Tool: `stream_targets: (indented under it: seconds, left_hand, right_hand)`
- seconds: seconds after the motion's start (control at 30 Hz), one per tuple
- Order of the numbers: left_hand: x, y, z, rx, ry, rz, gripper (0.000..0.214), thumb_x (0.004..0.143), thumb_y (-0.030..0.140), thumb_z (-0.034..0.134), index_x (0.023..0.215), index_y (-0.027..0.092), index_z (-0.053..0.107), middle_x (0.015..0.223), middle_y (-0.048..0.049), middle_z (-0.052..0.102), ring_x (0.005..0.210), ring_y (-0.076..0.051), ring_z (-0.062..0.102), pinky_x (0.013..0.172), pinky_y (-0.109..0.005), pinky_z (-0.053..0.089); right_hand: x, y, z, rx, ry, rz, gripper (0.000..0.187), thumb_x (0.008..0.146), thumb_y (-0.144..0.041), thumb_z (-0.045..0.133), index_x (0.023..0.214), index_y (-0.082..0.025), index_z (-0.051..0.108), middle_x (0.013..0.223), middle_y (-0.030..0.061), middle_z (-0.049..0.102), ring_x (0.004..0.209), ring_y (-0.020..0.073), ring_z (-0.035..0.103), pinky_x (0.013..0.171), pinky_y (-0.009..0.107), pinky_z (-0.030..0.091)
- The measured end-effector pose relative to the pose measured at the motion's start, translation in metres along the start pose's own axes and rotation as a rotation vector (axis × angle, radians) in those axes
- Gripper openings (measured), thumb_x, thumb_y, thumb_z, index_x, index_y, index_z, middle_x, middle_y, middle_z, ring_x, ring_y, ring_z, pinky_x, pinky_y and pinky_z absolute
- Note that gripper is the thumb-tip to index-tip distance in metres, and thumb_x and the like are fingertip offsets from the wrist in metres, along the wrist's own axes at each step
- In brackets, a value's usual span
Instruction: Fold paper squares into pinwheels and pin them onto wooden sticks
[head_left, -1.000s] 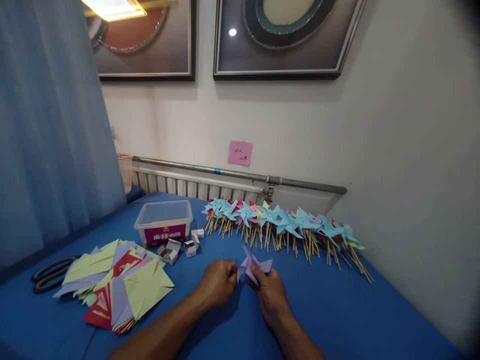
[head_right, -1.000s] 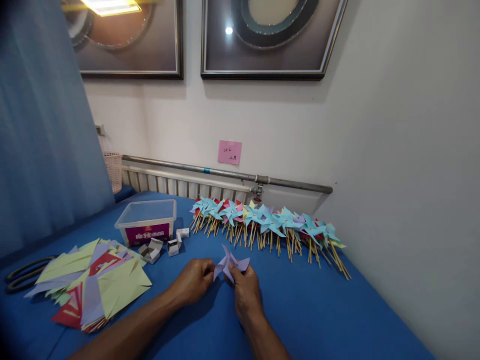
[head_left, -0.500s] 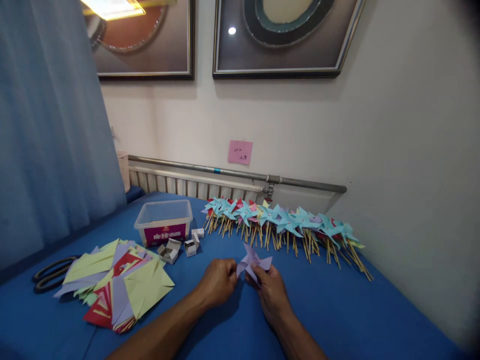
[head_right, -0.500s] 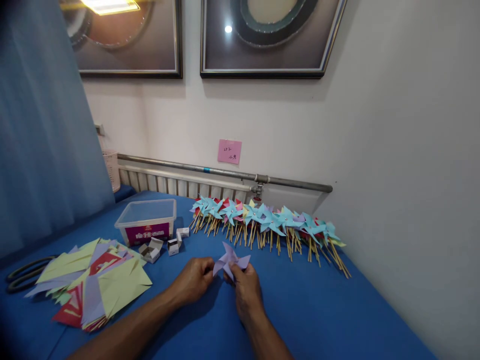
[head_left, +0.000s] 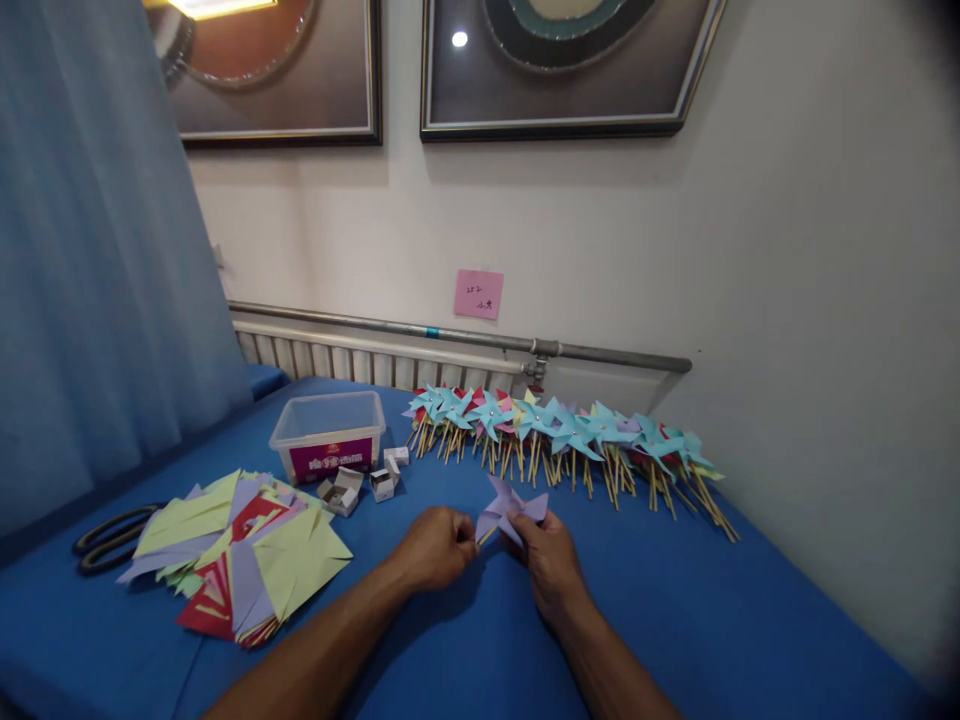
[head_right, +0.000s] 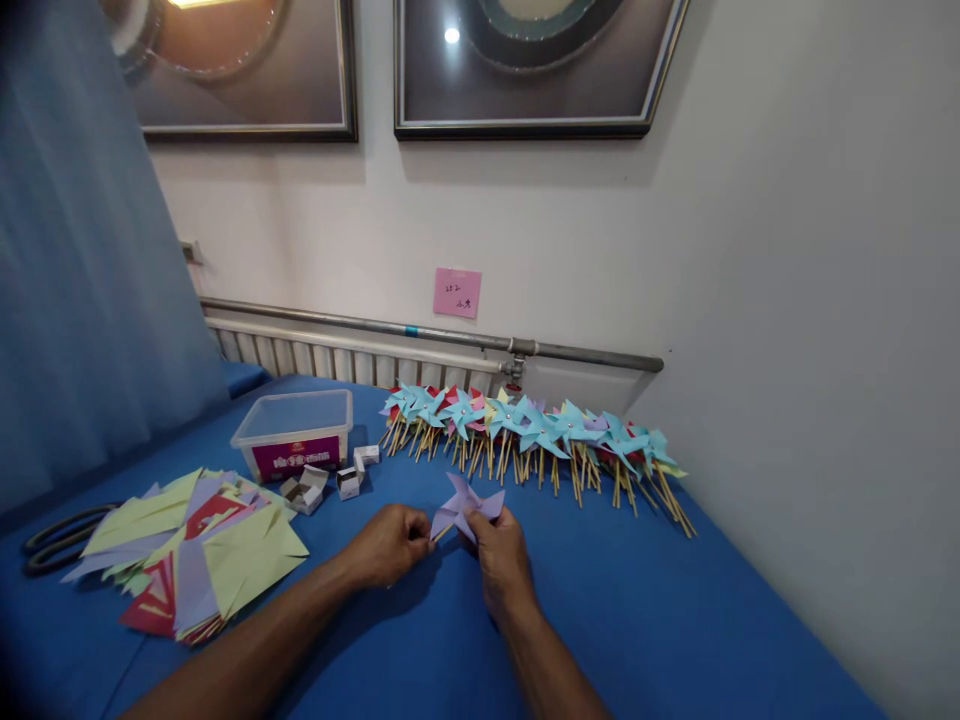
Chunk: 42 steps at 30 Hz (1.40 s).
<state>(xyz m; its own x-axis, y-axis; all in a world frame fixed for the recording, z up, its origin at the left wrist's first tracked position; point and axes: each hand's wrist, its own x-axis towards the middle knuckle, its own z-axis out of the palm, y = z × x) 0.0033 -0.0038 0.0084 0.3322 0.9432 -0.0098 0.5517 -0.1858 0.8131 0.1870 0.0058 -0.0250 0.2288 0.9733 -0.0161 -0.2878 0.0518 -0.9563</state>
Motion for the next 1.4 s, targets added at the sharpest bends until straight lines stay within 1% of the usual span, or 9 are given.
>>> stream_targets:
  seconds: [0.13,0.23,0.37,0.5,0.63,0.73,0.93,1.2,1.4]
  left_hand:
    - [0.005,-0.003,0.002,-0.154,0.03,-0.037,0.015,0.076,0.024,0.064,0.063,0.019,0.057,0.053,0.006,0.047,0.052,-0.011,0.041,0.053,-0.025,0.026]
    - [0.013,-0.006,0.004,-0.309,0.121,-0.085,0.021,0.073,0.025,0.067,0.059,0.02,0.052,0.05,0.007,0.044,0.05,-0.01,0.037,0.052,-0.025,0.026]
    - [0.021,-0.009,0.002,-0.502,0.258,-0.146,0.029,0.069,0.026,0.071,0.056,0.022,0.046,0.047,0.0075,0.042,0.047,-0.009,0.034,0.051,-0.025,0.025]
    - [0.021,-0.008,-0.002,-0.616,0.299,-0.151,0.027,0.067,0.032,0.072,0.058,0.022,0.049,0.046,0.0057,0.047,0.044,-0.009,0.038,0.049,-0.024,0.026]
    - [0.019,-0.006,0.0,-0.657,0.295,-0.108,0.028,0.064,0.041,0.072,0.06,0.021,0.052,0.046,0.0039,0.05,0.043,-0.01,0.041,0.048,-0.024,0.027]
    - [0.018,-0.005,0.003,-0.663,0.304,-0.084,0.03,0.062,0.045,0.071,0.061,0.021,0.054,0.047,0.0027,0.053,0.043,-0.01,0.043,0.048,-0.024,0.028]
    - [0.02,-0.005,0.008,-0.649,0.35,-0.045,0.033,0.059,0.048,0.07,0.056,0.021,0.05,0.046,0.0031,0.05,0.043,-0.01,0.043,0.048,-0.024,0.028]
    - [0.02,-0.005,0.01,-0.649,0.316,-0.07,0.041,0.06,0.055,0.074,0.057,0.022,0.05,0.046,0.0037,0.05,0.044,-0.01,0.042,0.049,-0.025,0.028]
    - [0.02,-0.007,0.012,-0.601,0.32,-0.111,0.044,0.057,0.059,0.077,0.065,0.019,0.059,0.05,0.0042,0.053,0.046,-0.011,0.045,0.049,-0.025,0.031]
  right_hand:
    - [-0.007,-0.011,0.006,0.092,-0.01,0.041,0.048,0.055,-0.047,0.094,0.087,-0.019,0.07,0.078,-0.0005,0.074,0.073,0.0192,0.069,0.071,0.032,0.058]
    - [-0.008,-0.016,0.009,0.12,0.021,0.047,0.053,0.056,-0.053,0.093,0.089,-0.021,0.068,0.088,0.0017,0.075,0.078,0.0197,0.071,0.071,0.031,0.058]
    - [-0.009,-0.013,0.009,-0.005,0.064,0.01,0.05,0.062,-0.06,0.086,0.087,-0.022,0.065,0.083,0.0003,0.071,0.068,0.0169,0.066,0.064,0.03,0.054]
    - [-0.023,-0.008,0.016,-0.361,-0.183,-0.118,0.033,0.079,-0.054,0.068,0.077,-0.023,0.061,0.063,-0.0051,0.056,0.054,0.0136,0.05,0.053,0.027,0.039]
    - [-0.042,-0.007,0.026,-0.681,-0.33,-0.23,0.026,0.087,-0.043,0.056,0.071,-0.023,0.059,0.062,-0.0034,0.056,0.06,0.0158,0.051,0.06,0.029,0.036]
    - [-0.046,-0.008,0.03,-0.785,-0.32,-0.232,0.024,0.088,-0.039,0.054,0.07,-0.023,0.058,0.063,-0.0022,0.06,0.061,0.0164,0.053,0.062,0.029,0.035]
    - [-0.044,-0.005,0.029,-0.8,-0.304,-0.225,0.02,0.086,-0.034,0.056,0.07,-0.022,0.061,0.064,-0.001,0.065,0.061,0.0161,0.056,0.062,0.028,0.036]
    - [-0.04,0.004,0.028,-0.822,-0.256,-0.243,0.017,0.084,-0.031,0.057,0.07,-0.023,0.062,0.063,-0.0004,0.068,0.059,0.0175,0.059,0.059,0.029,0.035]
    - [-0.032,0.005,0.021,-0.894,-0.173,-0.258,0.019,0.086,-0.035,0.059,0.069,-0.027,0.059,0.068,-0.0007,0.074,0.061,0.0205,0.063,0.058,0.03,0.038]
